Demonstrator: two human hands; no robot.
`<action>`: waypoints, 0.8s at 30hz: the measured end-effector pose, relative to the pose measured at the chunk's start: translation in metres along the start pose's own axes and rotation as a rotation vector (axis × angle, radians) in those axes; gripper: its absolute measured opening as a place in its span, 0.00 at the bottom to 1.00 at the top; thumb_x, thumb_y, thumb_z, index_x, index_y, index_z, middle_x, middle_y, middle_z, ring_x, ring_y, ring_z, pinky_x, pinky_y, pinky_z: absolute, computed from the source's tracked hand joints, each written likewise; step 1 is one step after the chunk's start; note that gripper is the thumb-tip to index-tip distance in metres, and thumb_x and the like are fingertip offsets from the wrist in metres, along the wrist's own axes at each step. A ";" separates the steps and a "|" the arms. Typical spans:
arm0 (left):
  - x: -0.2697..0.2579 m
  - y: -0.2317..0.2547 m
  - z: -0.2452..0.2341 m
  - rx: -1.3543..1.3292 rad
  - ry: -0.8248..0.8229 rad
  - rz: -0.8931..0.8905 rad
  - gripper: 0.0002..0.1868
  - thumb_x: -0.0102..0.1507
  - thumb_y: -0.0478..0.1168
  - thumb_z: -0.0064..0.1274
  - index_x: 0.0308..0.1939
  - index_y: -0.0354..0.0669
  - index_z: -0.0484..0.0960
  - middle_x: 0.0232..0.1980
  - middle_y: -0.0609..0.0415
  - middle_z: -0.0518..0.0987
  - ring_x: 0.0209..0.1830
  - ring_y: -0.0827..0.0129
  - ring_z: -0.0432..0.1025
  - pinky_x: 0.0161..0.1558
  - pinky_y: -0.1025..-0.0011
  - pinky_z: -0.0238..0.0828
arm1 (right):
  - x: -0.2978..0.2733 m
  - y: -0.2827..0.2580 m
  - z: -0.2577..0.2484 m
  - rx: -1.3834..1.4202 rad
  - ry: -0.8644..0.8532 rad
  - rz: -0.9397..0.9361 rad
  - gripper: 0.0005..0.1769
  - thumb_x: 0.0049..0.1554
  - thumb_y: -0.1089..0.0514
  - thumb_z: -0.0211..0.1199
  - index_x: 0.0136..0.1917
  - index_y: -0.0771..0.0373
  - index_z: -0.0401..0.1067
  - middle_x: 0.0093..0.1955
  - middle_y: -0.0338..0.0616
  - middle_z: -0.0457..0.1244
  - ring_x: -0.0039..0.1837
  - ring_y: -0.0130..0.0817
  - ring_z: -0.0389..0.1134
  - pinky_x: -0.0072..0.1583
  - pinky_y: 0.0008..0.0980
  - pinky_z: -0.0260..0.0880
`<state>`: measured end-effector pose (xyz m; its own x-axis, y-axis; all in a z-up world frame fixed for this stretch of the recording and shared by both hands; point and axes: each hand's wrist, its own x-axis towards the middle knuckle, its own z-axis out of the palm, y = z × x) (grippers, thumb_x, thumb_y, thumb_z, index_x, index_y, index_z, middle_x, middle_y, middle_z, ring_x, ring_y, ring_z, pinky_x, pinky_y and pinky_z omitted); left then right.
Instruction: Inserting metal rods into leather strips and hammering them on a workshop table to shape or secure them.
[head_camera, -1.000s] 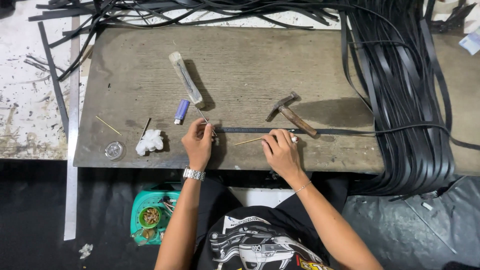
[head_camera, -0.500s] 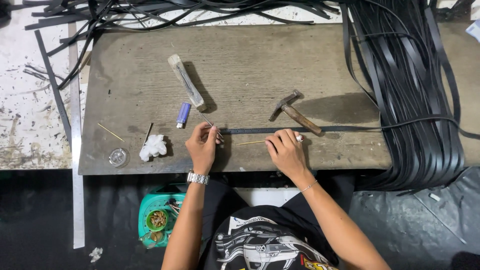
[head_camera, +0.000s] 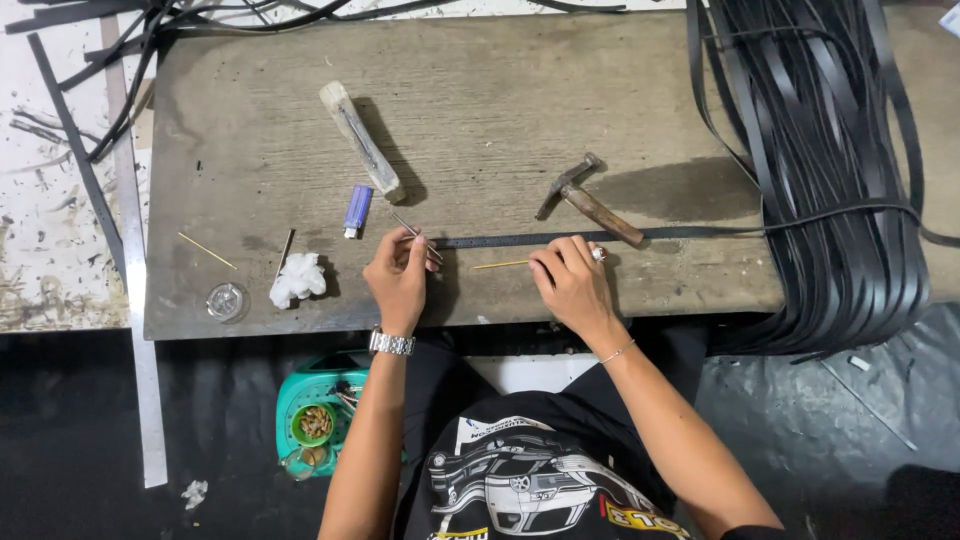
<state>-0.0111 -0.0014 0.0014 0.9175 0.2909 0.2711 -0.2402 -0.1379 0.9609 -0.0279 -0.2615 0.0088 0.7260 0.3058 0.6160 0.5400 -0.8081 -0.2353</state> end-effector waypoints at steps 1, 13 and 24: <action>-0.001 0.002 0.001 0.001 0.001 -0.001 0.06 0.68 0.28 0.54 0.48 0.30 0.80 0.32 0.41 0.84 0.20 0.62 0.78 0.24 0.69 0.76 | -0.001 0.000 -0.001 0.002 0.000 0.000 0.06 0.62 0.54 0.63 0.43 0.54 0.74 0.39 0.36 0.58 0.43 0.37 0.62 0.46 0.33 0.62; 0.000 0.003 -0.003 -0.073 0.048 -0.077 0.07 0.68 0.30 0.53 0.48 0.30 0.81 0.32 0.41 0.84 0.19 0.64 0.77 0.23 0.70 0.76 | -0.005 0.001 0.004 -0.024 -0.024 0.045 0.03 0.59 0.54 0.67 0.44 0.52 0.75 0.41 0.37 0.60 0.46 0.39 0.64 0.49 0.36 0.64; 0.001 -0.007 -0.007 -0.249 0.040 -0.115 0.11 0.71 0.29 0.44 0.55 0.26 0.76 0.37 0.36 0.83 0.28 0.58 0.80 0.27 0.70 0.81 | -0.004 -0.001 0.002 -0.012 -0.034 0.077 0.03 0.58 0.55 0.68 0.43 0.53 0.75 0.40 0.37 0.60 0.45 0.38 0.64 0.48 0.36 0.64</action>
<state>-0.0108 0.0067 -0.0043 0.9313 0.3289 0.1563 -0.2098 0.1337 0.9686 -0.0304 -0.2611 0.0055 0.7793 0.2596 0.5704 0.4773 -0.8356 -0.2718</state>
